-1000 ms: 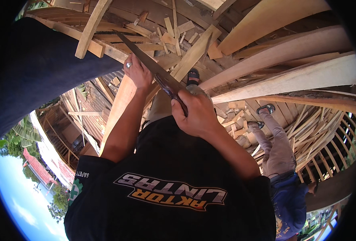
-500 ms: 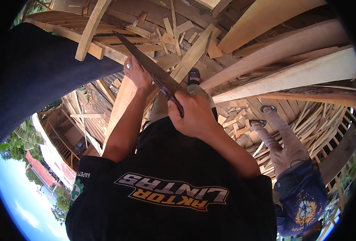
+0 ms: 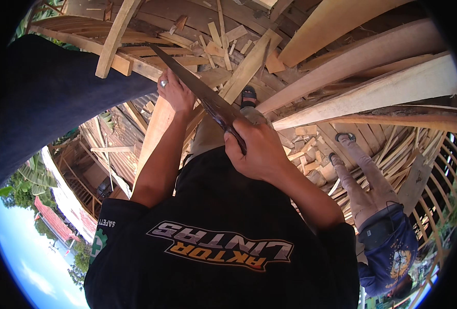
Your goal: The person uses a pincer tool and a hammer to pull out nails and align wooden planks on the curved wall of a wooden structure while co-workers assist nearby.
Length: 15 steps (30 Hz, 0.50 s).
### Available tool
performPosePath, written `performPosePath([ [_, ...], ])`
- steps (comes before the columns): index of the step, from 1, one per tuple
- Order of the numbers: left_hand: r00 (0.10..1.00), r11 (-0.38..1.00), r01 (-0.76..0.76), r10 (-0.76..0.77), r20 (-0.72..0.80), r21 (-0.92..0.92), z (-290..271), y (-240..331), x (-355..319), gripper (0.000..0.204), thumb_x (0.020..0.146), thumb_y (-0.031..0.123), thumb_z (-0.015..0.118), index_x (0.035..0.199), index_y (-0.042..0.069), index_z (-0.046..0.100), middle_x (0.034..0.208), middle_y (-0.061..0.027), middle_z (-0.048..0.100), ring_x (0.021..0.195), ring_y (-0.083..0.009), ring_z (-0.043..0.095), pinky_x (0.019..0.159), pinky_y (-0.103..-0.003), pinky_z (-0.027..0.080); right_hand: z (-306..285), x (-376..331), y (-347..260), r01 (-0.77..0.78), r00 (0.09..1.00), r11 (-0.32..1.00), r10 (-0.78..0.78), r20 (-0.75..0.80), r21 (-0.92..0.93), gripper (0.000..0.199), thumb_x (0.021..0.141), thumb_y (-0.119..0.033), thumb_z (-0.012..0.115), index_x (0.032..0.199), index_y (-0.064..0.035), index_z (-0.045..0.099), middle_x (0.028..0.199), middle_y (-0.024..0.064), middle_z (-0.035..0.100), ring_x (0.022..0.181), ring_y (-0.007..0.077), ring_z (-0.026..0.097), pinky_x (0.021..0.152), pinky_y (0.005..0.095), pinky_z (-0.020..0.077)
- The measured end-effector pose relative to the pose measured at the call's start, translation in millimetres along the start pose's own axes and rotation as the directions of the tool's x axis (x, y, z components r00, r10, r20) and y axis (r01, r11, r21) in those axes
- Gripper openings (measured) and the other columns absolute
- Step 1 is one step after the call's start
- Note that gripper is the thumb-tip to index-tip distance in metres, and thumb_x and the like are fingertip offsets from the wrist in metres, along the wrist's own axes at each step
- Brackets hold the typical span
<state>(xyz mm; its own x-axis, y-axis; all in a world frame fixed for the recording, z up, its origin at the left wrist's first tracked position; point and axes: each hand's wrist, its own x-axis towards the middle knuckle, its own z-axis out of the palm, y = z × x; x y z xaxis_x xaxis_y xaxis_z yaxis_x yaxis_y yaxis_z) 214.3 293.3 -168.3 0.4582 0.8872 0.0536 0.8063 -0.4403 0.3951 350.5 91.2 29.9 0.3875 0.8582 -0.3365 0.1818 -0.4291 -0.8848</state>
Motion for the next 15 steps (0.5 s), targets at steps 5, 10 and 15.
performPosePath([
  [5, 1.0, 0.999, -0.002, 0.002, -0.006, -0.035, -1.5, 6.0, 1.5, 0.051, 0.091, 0.018, 0.053, 0.139, 0.004, 0.045, 0.137, -0.0153, 0.049, 0.132, -0.0357, 0.035, 0.113, -0.05, 0.016, -44.9, -76.6, -16.5, -0.096, 0.991, 0.994, 0.101, 0.093, -0.057, 0.015, 0.086, -0.014, 0.06, 0.084, 0.0003, 0.055, 0.057, 0.0188, 0.055, 0.052, 0.0396, 0.061, 0.053, 0.0466, 0.0476],
  [10, 1.0, 0.998, -0.012, 0.011, -0.025, -0.063, 2.9, 0.2, 0.9, 0.05, 0.091, 0.018, 0.054, 0.139, 0.003, 0.045, 0.135, -0.0166, 0.05, 0.132, -0.0364, 0.035, 0.113, -0.051, 0.016, 5.2, 0.7, 2.1, -0.018, 1.0, 0.999, 0.017, -0.027, -0.05, 0.019, 0.087, -0.015, 0.06, 0.078, -0.0006, 0.052, 0.057, 0.0203, 0.055, 0.054, 0.0421, 0.058, 0.053, 0.0483, 0.0456],
  [15, 0.999, 0.999, -0.008, 0.007, -0.038, -0.038, 4.7, -2.4, 0.3, 0.05, 0.092, 0.018, 0.054, 0.138, 0.001, 0.045, 0.133, -0.0176, 0.051, 0.132, -0.0362, 0.035, 0.114, -0.051, 0.016, -4.8, -8.5, 0.3, -0.046, 0.998, 0.999, 0.046, 0.03, -0.019, 0.02, 0.088, -0.016, 0.058, 0.079, -0.0003, 0.051, 0.056, 0.0198, 0.053, 0.054, 0.0429, 0.056, 0.053, 0.0473, 0.0443],
])
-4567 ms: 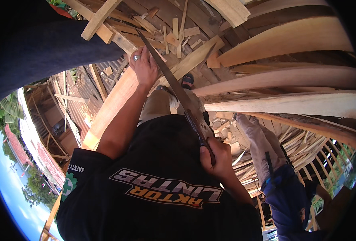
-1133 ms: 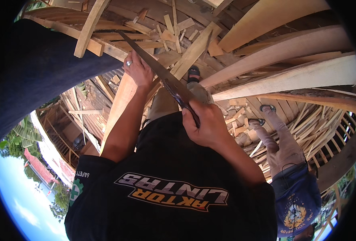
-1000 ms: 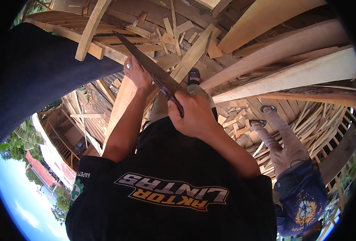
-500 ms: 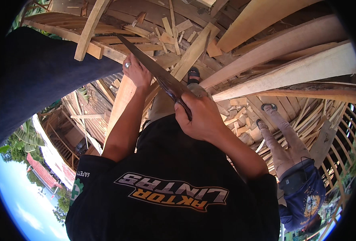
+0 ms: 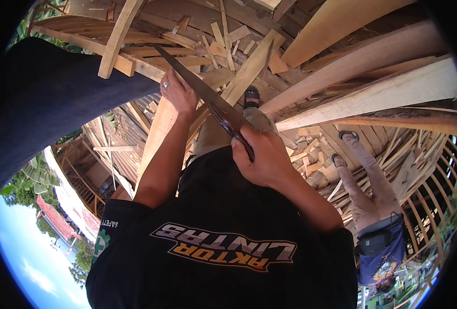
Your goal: The person uses a pincer tool and a hammer to pull out nails and align wooden planks on the curved wall of a wooden structure while co-workers assist nearby.
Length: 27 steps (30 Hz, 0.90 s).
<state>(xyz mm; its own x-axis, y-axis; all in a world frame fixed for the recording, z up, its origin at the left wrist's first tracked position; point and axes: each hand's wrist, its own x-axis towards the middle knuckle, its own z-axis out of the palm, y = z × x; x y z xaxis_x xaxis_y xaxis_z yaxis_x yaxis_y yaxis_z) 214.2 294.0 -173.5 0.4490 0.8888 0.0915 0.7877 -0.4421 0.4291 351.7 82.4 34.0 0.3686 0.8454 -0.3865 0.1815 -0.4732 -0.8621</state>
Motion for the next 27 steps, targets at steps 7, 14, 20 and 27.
performPosePath([
  [7, 1.0, 1.0, 0.0, 0.0, -0.002, -0.004, -8.1, 13.1, 0.4, 0.048, 0.092, 0.017, 0.054, 0.137, 0.001, 0.047, 0.131, -0.0184, 0.054, 0.131, -0.0352, 0.036, 0.115, -0.05, 0.015, -32.3, -48.4, 0.4, -0.068, 0.997, 0.998, 0.067, 0.027, 0.02, 0.018, 0.087, -0.013, 0.059, 0.078, -0.0009, 0.05, 0.056, 0.0182, 0.052, 0.051, 0.0397, 0.056, 0.05, 0.0438, 0.043],
  [14, 1.0, 1.0, -0.002, 0.002, 0.027, -0.002, -1.5, 0.9, 2.3, 0.05, 0.092, 0.017, 0.053, 0.139, 0.002, 0.044, 0.13, -0.0189, 0.054, 0.131, -0.0357, 0.036, 0.114, -0.05, 0.015, 3.3, -6.9, 4.8, 0.041, 0.999, 0.998, -0.041, 0.003, -0.047, 0.015, 0.087, -0.014, 0.061, 0.084, -0.0013, 0.054, 0.057, 0.0192, 0.055, 0.055, 0.0417, 0.059, 0.053, 0.046, 0.0464],
  [20, 1.0, 1.0, -0.002, 0.001, 0.008, 0.012, -2.9, 5.9, -0.5, 0.05, 0.091, 0.017, 0.053, 0.139, 0.002, 0.045, 0.126, -0.0208, 0.057, 0.131, -0.0362, 0.036, 0.114, -0.05, 0.015, -37.3, -67.5, 3.1, -0.061, 0.996, 0.998, 0.062, 0.06, -0.022, 0.015, 0.086, -0.014, 0.061, 0.081, -0.0014, 0.053, 0.056, 0.0186, 0.054, 0.054, 0.0403, 0.06, 0.053, 0.0463, 0.0461],
  [27, 1.0, 1.0, -0.007, 0.007, 0.002, -0.025, -3.4, 2.6, 3.7, 0.051, 0.091, 0.016, 0.054, 0.139, 0.002, 0.044, 0.125, -0.0211, 0.057, 0.13, -0.0365, 0.036, 0.113, -0.05, 0.016, 7.1, 13.0, 13.0, 0.05, 0.999, 0.999, -0.05, -0.02, -0.021, 0.017, 0.088, -0.015, 0.058, 0.082, 0.0001, 0.054, 0.059, 0.0203, 0.055, 0.055, 0.0419, 0.056, 0.053, 0.046, 0.0444],
])
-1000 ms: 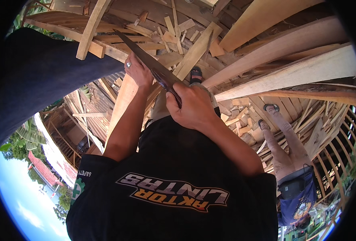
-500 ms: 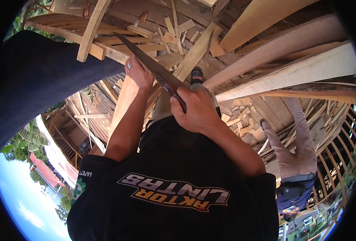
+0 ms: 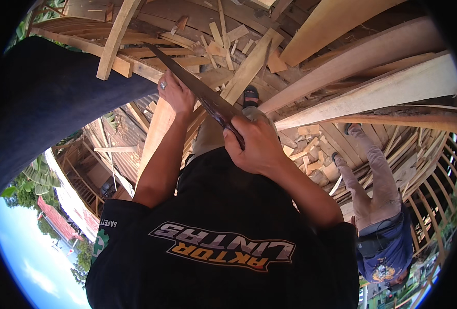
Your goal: The person uses a pincer tool and a hammer to pull out nails and align wooden planks on the curved wall of a wooden structure while co-workers assist nearby.
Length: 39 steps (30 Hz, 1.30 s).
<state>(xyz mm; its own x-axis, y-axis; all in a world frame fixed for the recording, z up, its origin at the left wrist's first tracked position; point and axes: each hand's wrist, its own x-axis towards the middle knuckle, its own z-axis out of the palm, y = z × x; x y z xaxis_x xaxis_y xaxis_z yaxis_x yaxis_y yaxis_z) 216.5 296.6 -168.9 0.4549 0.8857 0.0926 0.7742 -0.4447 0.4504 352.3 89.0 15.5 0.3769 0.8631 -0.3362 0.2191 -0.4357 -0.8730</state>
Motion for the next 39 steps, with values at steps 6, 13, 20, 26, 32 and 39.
performPosePath([
  [6, 0.999, 0.996, -0.01, 0.013, -0.037, 0.083, -1.3, 7.9, -4.1, 0.047, 0.094, 0.016, 0.05, 0.138, 0.003, 0.044, 0.125, -0.0195, 0.059, 0.128, -0.0344, 0.043, 0.113, -0.049, 0.019, -51.4, -82.8, -17.6, -0.125, 0.984, 0.992, 0.126, 0.126, -0.012, 0.014, 0.085, -0.013, 0.06, 0.084, 0.001, 0.056, 0.055, 0.0184, 0.054, 0.054, 0.0374, 0.062, 0.052, 0.0445, 0.0481],
  [13, 1.0, 0.999, -0.003, 0.003, 0.002, 0.034, 3.7, -5.6, -2.8, 0.052, 0.091, 0.016, 0.055, 0.139, 0.002, 0.044, 0.132, -0.0193, 0.052, 0.128, -0.037, 0.038, 0.112, -0.05, 0.019, 7.4, 3.8, 3.2, 0.01, 1.0, 1.0, -0.011, -0.011, -0.009, 0.014, 0.087, -0.013, 0.061, 0.083, -0.0017, 0.055, 0.06, 0.019, 0.057, 0.055, 0.0403, 0.06, 0.053, 0.0452, 0.0477],
  [20, 1.0, 0.997, 0.011, -0.009, -0.018, 0.071, -4.1, 8.3, -4.6, 0.05, 0.092, 0.015, 0.053, 0.139, 0.002, 0.044, 0.128, -0.0195, 0.056, 0.13, -0.0352, 0.039, 0.113, -0.049, 0.018, -49.6, -84.9, -3.5, -0.098, 0.99, 0.995, 0.095, 0.105, 0.03, 0.011, 0.083, -0.008, 0.058, 0.078, 0.0001, 0.053, 0.056, 0.0172, 0.052, 0.05, 0.0368, 0.06, 0.048, 0.0409, 0.0467],
  [26, 1.0, 0.998, -0.002, 0.0, 0.026, 0.069, 1.7, -2.4, 3.9, 0.051, 0.091, 0.016, 0.055, 0.139, 0.001, 0.045, 0.132, -0.0194, 0.052, 0.13, -0.036, 0.037, 0.112, -0.05, 0.019, 12.6, 18.6, 13.6, 0.011, 1.0, 0.999, -0.011, -0.007, 0.047, 0.019, 0.089, -0.016, 0.06, 0.081, -0.0004, 0.054, 0.059, 0.0202, 0.055, 0.055, 0.0422, 0.057, 0.052, 0.046, 0.0444],
  [32, 1.0, 0.999, 0.011, -0.011, -0.01, 0.04, -3.9, 9.6, -2.5, 0.05, 0.091, 0.016, 0.055, 0.138, 0.001, 0.046, 0.129, -0.0197, 0.055, 0.129, -0.036, 0.038, 0.112, -0.049, 0.019, -53.5, -86.4, 8.7, -0.111, 0.99, 0.99, 0.103, 0.096, 0.084, 0.015, 0.086, -0.011, 0.056, 0.076, -0.0006, 0.051, 0.053, 0.0135, 0.046, 0.044, 0.0314, 0.053, 0.046, 0.0368, 0.0407],
  [39, 1.0, 0.999, 0.016, -0.016, 0.005, 0.049, 0.5, 3.5, -4.2, 0.05, 0.091, 0.017, 0.055, 0.138, 0.001, 0.046, 0.132, -0.0196, 0.052, 0.129, -0.0364, 0.038, 0.113, -0.048, 0.018, -4.5, 7.3, 23.4, -0.037, 0.999, 0.989, 0.035, 0.021, 0.141, 0.018, 0.088, -0.012, 0.058, 0.076, 0.0, 0.05, 0.057, 0.0192, 0.051, 0.049, 0.0384, 0.052, 0.049, 0.0433, 0.0396],
])
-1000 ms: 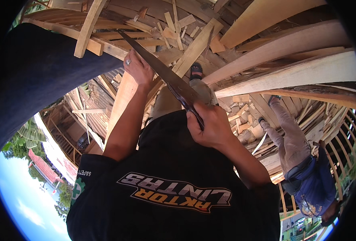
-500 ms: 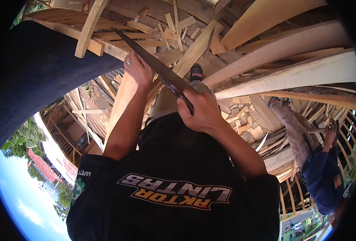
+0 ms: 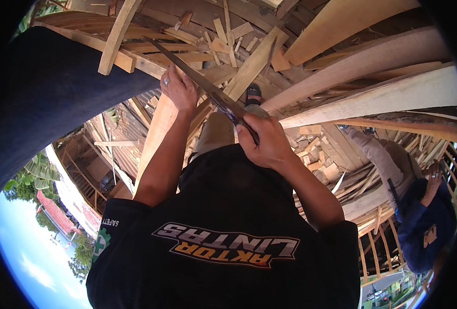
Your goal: The person uses a pincer tool and a hammer to pull out nails and align wooden planks on the curved wall of a wooden structure while co-workers assist nearby.
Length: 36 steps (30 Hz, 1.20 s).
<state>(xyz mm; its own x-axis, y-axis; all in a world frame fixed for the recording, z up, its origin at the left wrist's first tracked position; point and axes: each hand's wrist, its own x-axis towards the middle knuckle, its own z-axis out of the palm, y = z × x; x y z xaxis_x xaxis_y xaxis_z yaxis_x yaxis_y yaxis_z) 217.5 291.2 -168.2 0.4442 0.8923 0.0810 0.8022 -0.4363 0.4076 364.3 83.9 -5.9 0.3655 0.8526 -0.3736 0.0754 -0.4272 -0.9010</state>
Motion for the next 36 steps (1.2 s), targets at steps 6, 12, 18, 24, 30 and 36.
performPosePath([
  [6, 0.998, 0.999, 0.011, -0.014, -0.054, -0.053, -0.4, -4.0, -1.4, 0.05, 0.091, 0.016, 0.057, 0.137, -0.001, 0.045, 0.132, -0.0214, 0.05, 0.129, -0.0379, 0.037, 0.113, -0.049, 0.021, -47.0, -86.7, -6.0, -0.044, 0.993, 0.998, 0.049, 0.11, -0.044, 0.015, 0.085, -0.01, 0.058, 0.076, -0.0003, 0.051, 0.055, 0.0166, 0.049, 0.05, 0.0361, 0.057, 0.05, 0.0397, 0.0437],
  [12, 0.998, 0.997, -0.056, 0.054, -0.032, -0.051, 3.7, -4.3, 3.5, 0.047, 0.09, 0.014, 0.058, 0.134, -0.001, 0.047, 0.133, -0.0221, 0.05, 0.128, -0.0384, 0.038, 0.111, -0.049, 0.023, -13.1, -30.4, 8.2, 0.068, 0.998, 0.997, -0.068, 0.014, -0.026, 0.016, 0.087, -0.013, 0.058, 0.079, 0.0001, 0.054, 0.056, 0.0179, 0.051, 0.051, 0.0385, 0.055, 0.051, 0.0418, 0.0428],
  [18, 0.997, 0.998, -0.035, 0.031, -0.068, -0.053, -0.2, -9.9, -2.3, 0.045, 0.089, 0.012, 0.058, 0.131, -0.001, 0.048, 0.129, -0.0213, 0.053, 0.126, -0.0387, 0.04, 0.11, -0.05, 0.024, -19.8, -34.2, 4.0, 0.02, 0.995, 1.0, -0.018, 0.096, -0.015, 0.016, 0.087, -0.015, 0.058, 0.08, -0.0008, 0.054, 0.057, 0.0183, 0.052, 0.052, 0.0382, 0.057, 0.052, 0.0418, 0.0439],
  [24, 0.997, 0.998, -0.048, 0.046, -0.061, -0.04, -0.2, 0.5, 0.4, 0.045, 0.089, 0.013, 0.058, 0.131, -0.001, 0.048, 0.13, -0.0217, 0.052, 0.127, -0.0382, 0.04, 0.11, -0.05, 0.024, -46.4, -90.7, -1.4, -0.09, 0.994, 0.996, 0.091, 0.068, -0.016, 0.017, 0.086, -0.013, 0.057, 0.076, 0.0006, 0.053, 0.056, 0.0182, 0.051, 0.049, 0.0339, 0.056, 0.051, 0.0409, 0.043],
  [30, 0.998, 0.998, -0.062, 0.06, -0.035, -0.032, 1.8, -10.3, 2.6, 0.046, 0.089, 0.013, 0.058, 0.132, -0.001, 0.048, 0.132, -0.0217, 0.05, 0.128, -0.038, 0.038, 0.11, -0.05, 0.024, -3.3, -8.1, 6.9, 0.063, 0.997, 0.998, -0.063, 0.052, -0.001, 0.018, 0.089, -0.015, 0.057, 0.079, -0.0013, 0.052, 0.058, 0.0189, 0.053, 0.052, 0.0402, 0.054, 0.051, 0.0443, 0.0411],
  [36, 0.999, 0.997, -0.044, 0.042, -0.03, -0.057, 2.0, 1.8, 5.1, 0.046, 0.09, 0.014, 0.058, 0.132, -0.001, 0.048, 0.132, -0.0217, 0.051, 0.128, -0.0379, 0.038, 0.111, -0.05, 0.024, -44.7, -105.3, 9.0, -0.019, 0.998, 1.0, 0.02, 0.063, -0.015, 0.017, 0.087, -0.013, 0.055, 0.076, -0.0009, 0.049, 0.055, 0.0168, 0.048, 0.049, 0.0369, 0.052, 0.05, 0.04, 0.0404],
])
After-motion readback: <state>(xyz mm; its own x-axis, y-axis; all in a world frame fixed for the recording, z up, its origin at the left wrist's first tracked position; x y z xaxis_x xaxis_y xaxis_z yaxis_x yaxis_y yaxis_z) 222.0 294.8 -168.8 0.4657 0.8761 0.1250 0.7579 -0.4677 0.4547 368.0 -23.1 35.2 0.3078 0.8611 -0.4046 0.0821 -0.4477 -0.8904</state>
